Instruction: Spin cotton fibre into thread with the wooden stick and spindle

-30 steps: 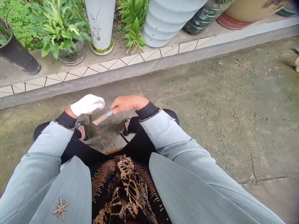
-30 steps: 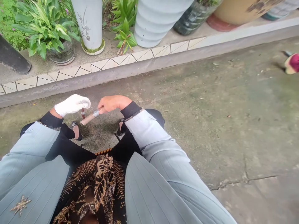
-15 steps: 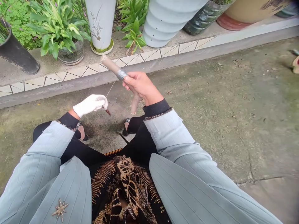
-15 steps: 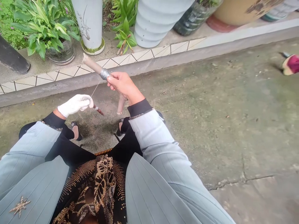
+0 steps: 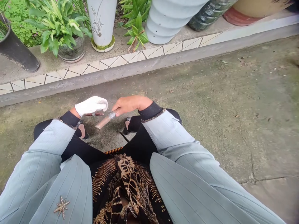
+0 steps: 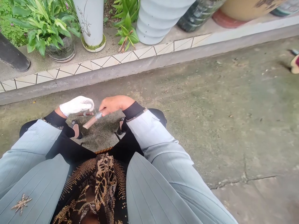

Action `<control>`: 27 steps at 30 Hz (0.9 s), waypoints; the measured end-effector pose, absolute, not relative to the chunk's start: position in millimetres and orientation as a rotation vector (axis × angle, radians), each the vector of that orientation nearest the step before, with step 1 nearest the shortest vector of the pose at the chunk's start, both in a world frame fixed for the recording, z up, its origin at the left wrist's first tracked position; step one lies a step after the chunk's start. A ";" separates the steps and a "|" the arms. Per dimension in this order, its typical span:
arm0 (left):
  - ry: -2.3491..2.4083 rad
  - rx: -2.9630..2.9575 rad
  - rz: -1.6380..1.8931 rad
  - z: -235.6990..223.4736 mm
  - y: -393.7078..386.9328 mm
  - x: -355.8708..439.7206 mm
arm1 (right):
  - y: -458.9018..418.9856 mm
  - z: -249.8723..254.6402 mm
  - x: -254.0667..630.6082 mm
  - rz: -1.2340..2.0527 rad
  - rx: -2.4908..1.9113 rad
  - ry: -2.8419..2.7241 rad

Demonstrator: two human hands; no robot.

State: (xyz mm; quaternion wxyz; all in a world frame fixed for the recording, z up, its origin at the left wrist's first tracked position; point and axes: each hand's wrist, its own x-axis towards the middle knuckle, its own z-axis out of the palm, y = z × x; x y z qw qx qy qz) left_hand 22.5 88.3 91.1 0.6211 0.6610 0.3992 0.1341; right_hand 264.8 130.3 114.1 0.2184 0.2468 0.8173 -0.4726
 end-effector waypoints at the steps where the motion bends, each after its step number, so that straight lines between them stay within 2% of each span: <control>1: 0.929 1.482 0.325 90.1 88.5 22.5 | 132.2 114.7 269.9 -1.413 0.649 2.282; 5: 1.025 1.341 0.486 78.5 91.7 24.2 | 139.5 119.8 288.1 -1.853 0.777 2.496; 9: 0.983 1.309 0.574 68.2 94.0 27.0 | 141.5 119.6 289.0 -2.267 1.238 2.647; 12: 0.891 1.435 0.451 67.4 93.9 27.7 | 140.9 117.7 280.6 -2.337 1.540 2.586; 16: 0.810 1.578 0.394 66.2 94.4 27.8 | 140.9 115.8 271.4 -2.353 1.723 2.487; 22: 0.918 1.671 0.345 60.8 97.5 24.8 | 136.5 110.2 266.2 -2.698 1.475 2.557; 27: 0.947 1.589 0.429 61.6 92.3 24.4 | 134.4 112.4 265.6 -2.651 1.494 2.588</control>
